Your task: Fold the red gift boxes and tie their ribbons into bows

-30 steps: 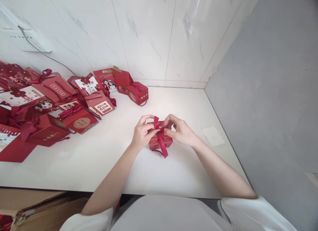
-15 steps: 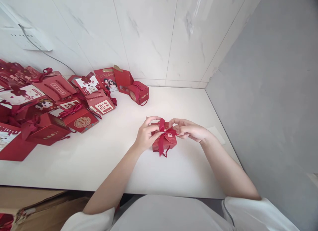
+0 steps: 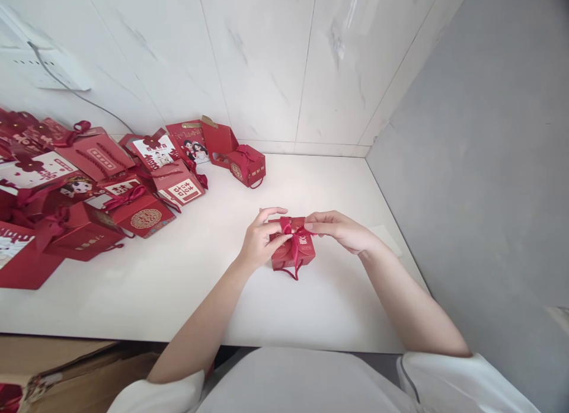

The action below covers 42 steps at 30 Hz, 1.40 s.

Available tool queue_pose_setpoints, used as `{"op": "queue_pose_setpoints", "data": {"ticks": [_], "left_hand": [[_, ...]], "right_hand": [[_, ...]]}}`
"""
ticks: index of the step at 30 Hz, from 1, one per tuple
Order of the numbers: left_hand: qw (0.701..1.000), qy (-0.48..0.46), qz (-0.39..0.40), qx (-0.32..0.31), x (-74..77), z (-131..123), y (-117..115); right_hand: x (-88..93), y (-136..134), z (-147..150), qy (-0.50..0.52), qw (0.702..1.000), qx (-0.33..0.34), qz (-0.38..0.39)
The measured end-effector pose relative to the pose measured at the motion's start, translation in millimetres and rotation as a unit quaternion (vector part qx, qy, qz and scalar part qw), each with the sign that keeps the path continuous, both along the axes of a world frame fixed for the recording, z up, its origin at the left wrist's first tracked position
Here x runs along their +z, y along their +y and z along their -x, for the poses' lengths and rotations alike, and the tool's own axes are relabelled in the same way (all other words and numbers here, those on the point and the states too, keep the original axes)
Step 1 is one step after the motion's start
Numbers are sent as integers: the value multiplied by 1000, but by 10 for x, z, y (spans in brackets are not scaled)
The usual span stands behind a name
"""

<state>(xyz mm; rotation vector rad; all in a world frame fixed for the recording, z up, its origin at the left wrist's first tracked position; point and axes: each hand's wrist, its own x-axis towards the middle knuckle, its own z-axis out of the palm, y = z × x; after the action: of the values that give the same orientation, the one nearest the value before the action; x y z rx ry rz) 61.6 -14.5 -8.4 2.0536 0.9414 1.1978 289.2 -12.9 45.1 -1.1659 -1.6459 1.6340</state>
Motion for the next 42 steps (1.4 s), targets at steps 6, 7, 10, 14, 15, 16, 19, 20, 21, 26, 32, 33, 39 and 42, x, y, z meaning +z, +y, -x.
{"op": "queue_pose_setpoints", "data": {"ticks": [6,7,10,14,15,16,19,20,21,26,32,33,39,42], "left_hand": [[1000,-2,6,1,-4,2,-2],[1000,-2,10,2,-3,3,-3],[1000,-2,18,4,6,5,-11],[1000,-1,15,0,22,0,-16],[1000,-1,15,-1,25,-1,-15],[1000,0,14,-1,28,-2,-15],[1000,14,1,2,37,0,-14],[1000,19,-3,4,39,1,-14],[1000,22,-3,4,41,4,-14],[1000,6,20,-1,27,12,-9],[1000,-11,21,-4,-1,6,-13],[1000,-12,21,-3,-1,4,-14],[1000,-13,14,-2,29,-4,-23],[1000,-10,-7,4,48,13,-44]], "right_hand": [[23,8,-113,9,998,-55,13],[32,-13,-115,-8,995,-92,-34],[45,-90,-98,-71,952,-144,-260],[-23,-132,-61,-154,883,-12,-443],[-55,-127,-52,-164,872,-5,-461],[-88,-121,-41,-160,868,-13,-469],[-179,-107,5,-69,907,-62,-411],[-203,-102,21,-19,926,-79,-370],[-225,-93,35,34,942,-100,-319],[-331,68,-29,266,926,-263,-40],[-311,79,-122,64,857,-476,-188],[-279,30,-100,-5,851,-442,-285],[-229,-107,54,-159,871,-8,-464],[-319,-67,67,-71,909,9,-410]]}}
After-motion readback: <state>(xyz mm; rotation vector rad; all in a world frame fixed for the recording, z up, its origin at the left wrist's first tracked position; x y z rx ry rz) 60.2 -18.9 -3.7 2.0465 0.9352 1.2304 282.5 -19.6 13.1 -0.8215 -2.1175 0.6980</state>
